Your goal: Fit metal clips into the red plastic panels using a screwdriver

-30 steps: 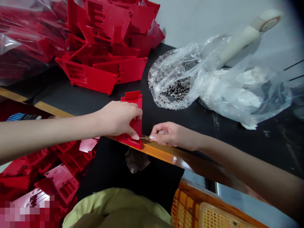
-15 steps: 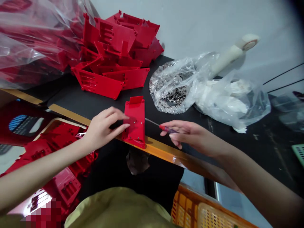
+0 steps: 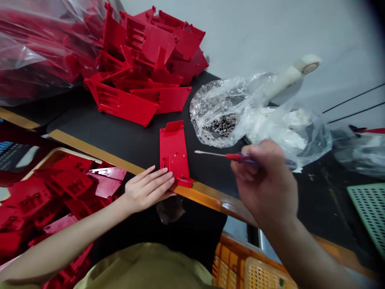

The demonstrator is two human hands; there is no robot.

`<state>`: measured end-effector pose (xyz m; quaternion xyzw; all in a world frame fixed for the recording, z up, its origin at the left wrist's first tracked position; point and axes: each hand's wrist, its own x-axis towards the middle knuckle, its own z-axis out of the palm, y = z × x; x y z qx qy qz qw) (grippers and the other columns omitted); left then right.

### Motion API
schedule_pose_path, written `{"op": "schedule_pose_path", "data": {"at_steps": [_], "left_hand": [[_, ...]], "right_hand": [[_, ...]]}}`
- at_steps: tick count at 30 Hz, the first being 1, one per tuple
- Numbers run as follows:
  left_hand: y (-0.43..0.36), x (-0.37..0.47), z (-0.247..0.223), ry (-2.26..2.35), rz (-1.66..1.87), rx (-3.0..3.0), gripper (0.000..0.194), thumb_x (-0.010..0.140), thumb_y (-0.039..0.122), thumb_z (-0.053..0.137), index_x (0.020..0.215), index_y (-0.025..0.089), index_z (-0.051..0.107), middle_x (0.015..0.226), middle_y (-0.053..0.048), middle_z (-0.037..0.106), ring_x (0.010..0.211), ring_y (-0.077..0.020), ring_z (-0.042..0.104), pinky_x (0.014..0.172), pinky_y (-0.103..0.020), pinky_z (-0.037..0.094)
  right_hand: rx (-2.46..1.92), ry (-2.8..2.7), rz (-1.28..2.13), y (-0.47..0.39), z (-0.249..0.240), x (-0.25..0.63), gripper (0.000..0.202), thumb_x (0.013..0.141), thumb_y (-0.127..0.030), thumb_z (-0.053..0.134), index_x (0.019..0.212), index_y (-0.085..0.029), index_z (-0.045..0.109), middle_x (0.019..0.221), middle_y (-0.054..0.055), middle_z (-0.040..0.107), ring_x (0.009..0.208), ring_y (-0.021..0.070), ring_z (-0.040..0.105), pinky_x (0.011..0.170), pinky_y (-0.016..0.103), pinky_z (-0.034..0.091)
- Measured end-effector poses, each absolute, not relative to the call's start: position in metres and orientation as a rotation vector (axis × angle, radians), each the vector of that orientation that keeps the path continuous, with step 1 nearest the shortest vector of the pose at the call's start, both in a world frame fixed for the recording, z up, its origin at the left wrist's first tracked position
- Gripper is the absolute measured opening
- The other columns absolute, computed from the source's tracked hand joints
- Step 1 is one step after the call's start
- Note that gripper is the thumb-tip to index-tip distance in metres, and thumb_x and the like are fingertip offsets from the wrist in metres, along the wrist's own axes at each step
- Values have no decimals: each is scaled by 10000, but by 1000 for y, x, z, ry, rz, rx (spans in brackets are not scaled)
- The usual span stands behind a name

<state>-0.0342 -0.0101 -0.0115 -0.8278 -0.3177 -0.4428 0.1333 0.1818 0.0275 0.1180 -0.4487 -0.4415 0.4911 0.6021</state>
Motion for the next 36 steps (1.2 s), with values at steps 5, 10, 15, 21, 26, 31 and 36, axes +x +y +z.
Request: {"op": "schedule_pose_path", "data": {"at_steps": [5, 10, 15, 21, 26, 31, 36], "left_hand": [[-15, -20, -19, -986, -1274, -2439, 397, 802, 297, 749, 1138, 114, 645, 1065, -71, 748, 1037, -177, 693, 945, -287, 555], [-4, -23, -20, -881, -1315, -2391, 175, 888, 103, 595, 1042, 124, 676, 947, -50, 769, 929, -149, 724, 826, -216, 580], [3, -25, -11, -827, -1344, -2361, 128, 871, 82, 608, 938, 141, 700, 836, -26, 773, 801, -125, 738, 790, -189, 589], [5, -24, -10, -829, -1324, -2388, 106, 870, 135, 639, 938, 179, 708, 819, 11, 772, 771, -96, 732, 790, -169, 591], [6, -25, -13, -824, -1378, -2353, 91, 868, 160, 649, 928, 187, 712, 812, 26, 769, 755, -81, 726, 850, -161, 576], [5, -29, -7, -842, -1280, -2439, 107, 871, 168, 641, 946, 195, 713, 827, 29, 770, 775, -89, 729, 846, -154, 578], [5, -25, -15, -852, -1378, -2386, 121, 870, 158, 634, 952, 185, 720, 829, 19, 764, 779, -92, 722, 877, -163, 566]], "right_hand": [[-851, -776, 1126, 41, 119, 168, 275, 765, -268, 680, 585, -175, 494, 592, -43, 432, 590, 71, 507, 598, 201, 482], [-748, -845, 1233, 33, 120, 157, 611, 806, -596, 624, 551, -193, 244, 481, -84, 202, 387, 57, 173, 352, 223, 205], [-614, -1006, 1378, 21, 111, 134, 544, 917, -474, 444, 544, -185, 175, 427, -75, 140, 363, 67, 102, 360, 247, 172], [-752, -1010, 1386, 13, 106, 121, 539, 924, -437, 484, 560, -186, 176, 452, -74, 152, 373, 74, 159, 396, 267, 170], [-756, -1047, 1405, 13, 105, 121, 491, 897, -414, 457, 554, -197, 181, 461, -68, 115, 354, 83, 152, 371, 278, 149], [-771, -1011, 1328, 14, 107, 116, 512, 934, -370, 439, 568, -190, 129, 469, -65, 106, 353, 79, 129, 347, 267, 148], [-791, -1040, 1282, 15, 109, 110, 506, 943, -344, 412, 555, -177, 133, 461, -63, 99, 347, 76, 112, 344, 264, 142]]}}
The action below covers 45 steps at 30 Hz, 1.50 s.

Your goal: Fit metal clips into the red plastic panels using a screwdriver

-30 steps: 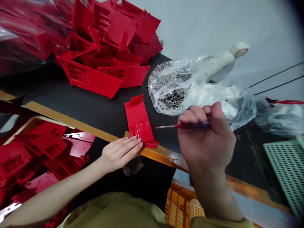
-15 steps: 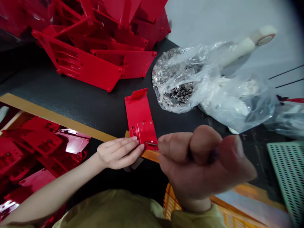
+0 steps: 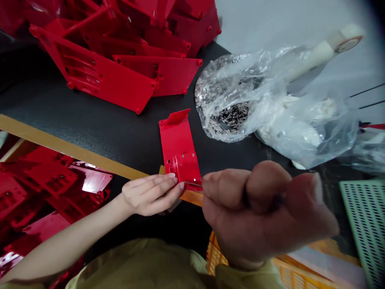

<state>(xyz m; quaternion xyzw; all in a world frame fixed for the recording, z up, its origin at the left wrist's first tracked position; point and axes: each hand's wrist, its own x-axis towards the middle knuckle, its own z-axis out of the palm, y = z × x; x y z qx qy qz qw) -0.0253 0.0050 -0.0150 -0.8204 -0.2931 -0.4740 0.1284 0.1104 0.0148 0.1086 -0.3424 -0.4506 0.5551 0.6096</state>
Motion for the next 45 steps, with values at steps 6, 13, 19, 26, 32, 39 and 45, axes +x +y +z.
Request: {"op": "schedule_pose_path", "data": {"at_steps": [6, 13, 19, 26, 32, 39, 45], "left_hand": [[7, -22, -23, -828, -1431, -2329, 115, 883, 164, 618, 933, 189, 718, 813, 21, 756, 768, -85, 709, 865, -163, 564], [7, -26, -20, -801, -1392, -2361, 192, 929, 135, 521, 951, 187, 705, 849, 21, 762, 821, -85, 715, 892, -171, 554], [5, -30, -11, -799, -1347, -2431, 172, 914, 118, 544, 986, 133, 699, 862, -15, 766, 826, -107, 719, 876, -186, 563], [2, -27, -8, -919, -1265, -2425, 203, 836, 147, 692, 1038, 151, 698, 860, -6, 757, 781, -99, 711, 796, -164, 558], [1, -26, -14, -936, -1239, -2399, 278, 790, 170, 749, 1063, 163, 694, 862, -12, 753, 760, -101, 705, 786, -171, 561], [-1, -28, -18, -942, -1230, -2440, 328, 785, 138, 741, 1108, 142, 684, 897, -26, 751, 837, -120, 717, 875, -182, 546], [-1, -28, -19, -942, -1205, -2443, 327, 814, 136, 705, 1139, 146, 670, 902, -22, 753, 814, -118, 717, 844, -188, 562]], "right_hand": [[-801, -1054, 1226, 14, 106, 108, 517, 951, -322, 432, 577, -180, 104, 459, -70, 151, 357, 60, 85, 354, 254, 175], [-913, -1051, 1215, 18, 104, 101, 514, 941, -339, 474, 511, -193, 233, 428, -65, 195, 366, 74, 110, 365, 271, 162], [-948, -1007, 1269, 19, 102, 100, 474, 918, -320, 504, 480, -213, 356, 421, -60, 148, 364, 98, 122, 373, 294, 168], [-795, -886, 1173, 30, 103, 129, 531, 938, -421, 486, 568, -195, 180, 451, -85, 99, 364, 58, 53, 336, 209, 116], [-853, -912, 1091, 25, 98, 135, 457, 943, -329, 504, 579, -204, 257, 440, -97, 159, 361, 55, 80, 341, 200, 154], [-927, -965, 1072, 24, 93, 130, 456, 926, -374, 509, 586, -221, 246, 444, -92, 147, 353, 74, 92, 339, 231, 174], [-902, -966, 1109, 23, 94, 131, 463, 933, -367, 499, 590, -212, 229, 450, -89, 144, 353, 74, 130, 348, 218, 174]]}}
